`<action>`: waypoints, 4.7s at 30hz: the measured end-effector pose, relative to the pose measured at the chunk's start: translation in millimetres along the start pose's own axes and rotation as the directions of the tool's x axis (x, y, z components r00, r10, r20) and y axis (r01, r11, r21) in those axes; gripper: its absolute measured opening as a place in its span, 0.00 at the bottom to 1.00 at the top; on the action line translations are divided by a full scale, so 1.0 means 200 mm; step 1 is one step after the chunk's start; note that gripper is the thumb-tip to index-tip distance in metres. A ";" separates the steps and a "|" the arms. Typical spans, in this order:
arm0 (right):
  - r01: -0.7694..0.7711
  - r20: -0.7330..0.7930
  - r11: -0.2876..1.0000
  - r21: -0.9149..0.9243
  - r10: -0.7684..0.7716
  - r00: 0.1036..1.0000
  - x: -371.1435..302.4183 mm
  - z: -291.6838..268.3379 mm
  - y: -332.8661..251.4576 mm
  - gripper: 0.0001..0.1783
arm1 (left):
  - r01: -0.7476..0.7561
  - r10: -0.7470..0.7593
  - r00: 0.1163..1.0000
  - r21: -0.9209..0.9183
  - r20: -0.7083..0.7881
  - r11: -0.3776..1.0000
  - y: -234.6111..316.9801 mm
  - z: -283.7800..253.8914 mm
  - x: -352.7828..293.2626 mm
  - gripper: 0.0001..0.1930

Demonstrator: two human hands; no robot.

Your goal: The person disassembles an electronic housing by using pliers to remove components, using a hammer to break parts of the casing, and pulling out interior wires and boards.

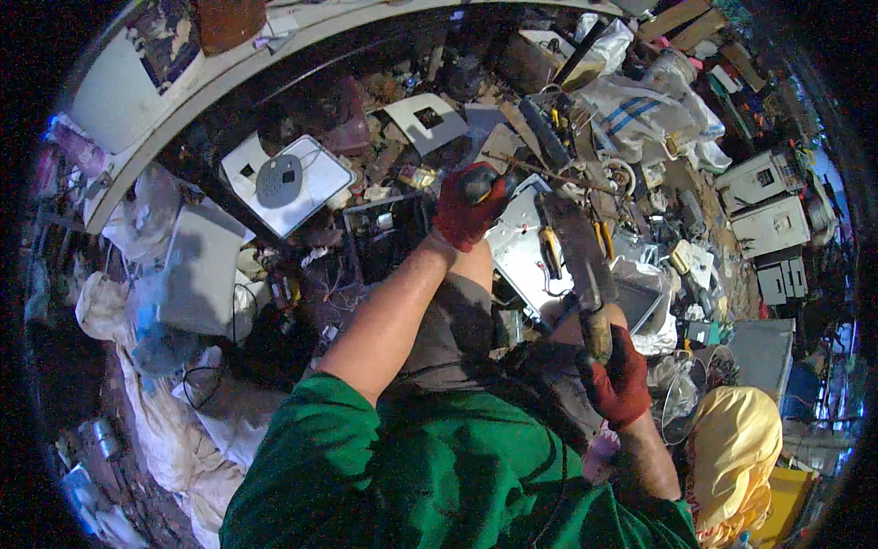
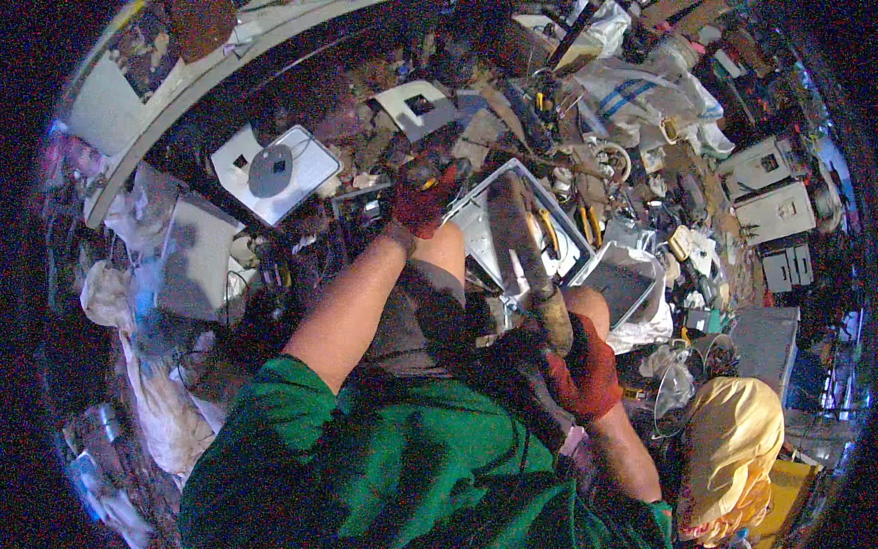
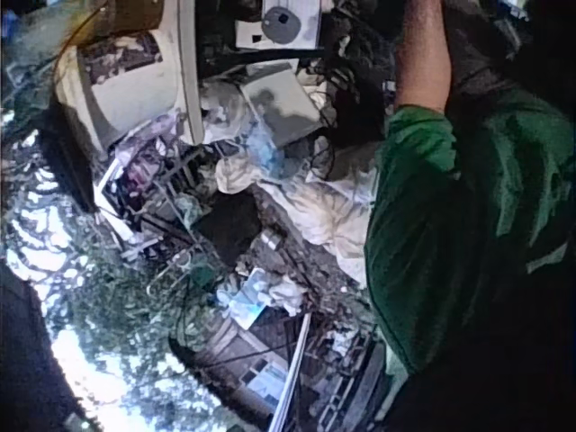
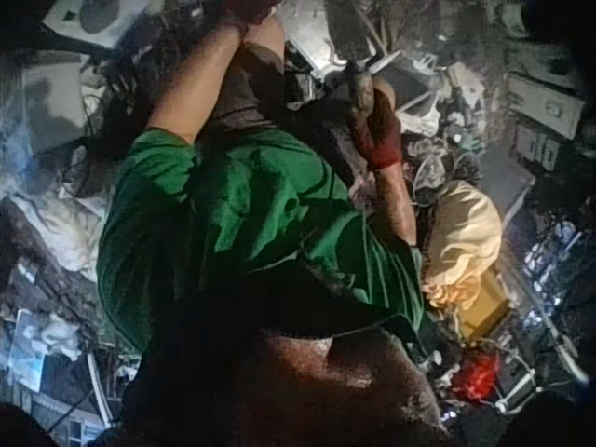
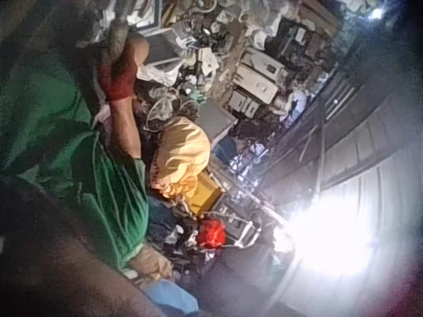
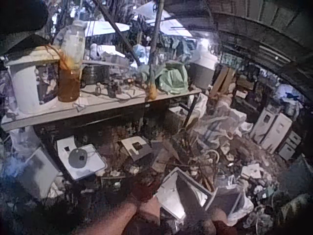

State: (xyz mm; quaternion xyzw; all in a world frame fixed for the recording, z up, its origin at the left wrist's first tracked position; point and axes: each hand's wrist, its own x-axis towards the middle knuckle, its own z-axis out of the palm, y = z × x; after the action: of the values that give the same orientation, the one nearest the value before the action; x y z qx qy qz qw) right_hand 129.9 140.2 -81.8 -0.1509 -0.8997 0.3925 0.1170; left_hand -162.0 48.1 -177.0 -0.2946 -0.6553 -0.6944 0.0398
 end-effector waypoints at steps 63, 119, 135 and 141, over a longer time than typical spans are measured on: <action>0.382 0.164 0.842 -0.380 -0.345 0.924 0.27 -0.16 -0.54 0.32 | 0.005 0.002 0.997 -0.089 0.071 0.996 -0.38 0.01 -0.04 0.09; 0.014 0.355 0.925 -0.381 0.133 0.925 0.02 0.02 -0.13 0.32 | -0.140 0.141 0.989 -0.038 0.040 0.989 -0.79 -0.19 0.02 0.14; 0.057 0.323 0.911 -0.409 0.086 0.943 0.03 0.04 -0.15 0.32 | 0.136 -0.092 0.988 -0.413 0.125 0.901 -0.44 -0.06 0.02 0.07; 0.057 0.324 0.934 -0.352 0.064 0.944 0.12 0.00 -0.20 0.33 | -0.028 0.056 0.993 -0.270 0.099 0.963 -0.20 0.01 -0.01 0.08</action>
State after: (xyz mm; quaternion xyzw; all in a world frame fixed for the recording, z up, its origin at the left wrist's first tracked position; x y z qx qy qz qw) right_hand 99.9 123.7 -49.1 -0.1032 -0.9624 0.2426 -0.0653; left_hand -176.5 54.8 -214.3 -0.3475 -0.5502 -0.7590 -0.0205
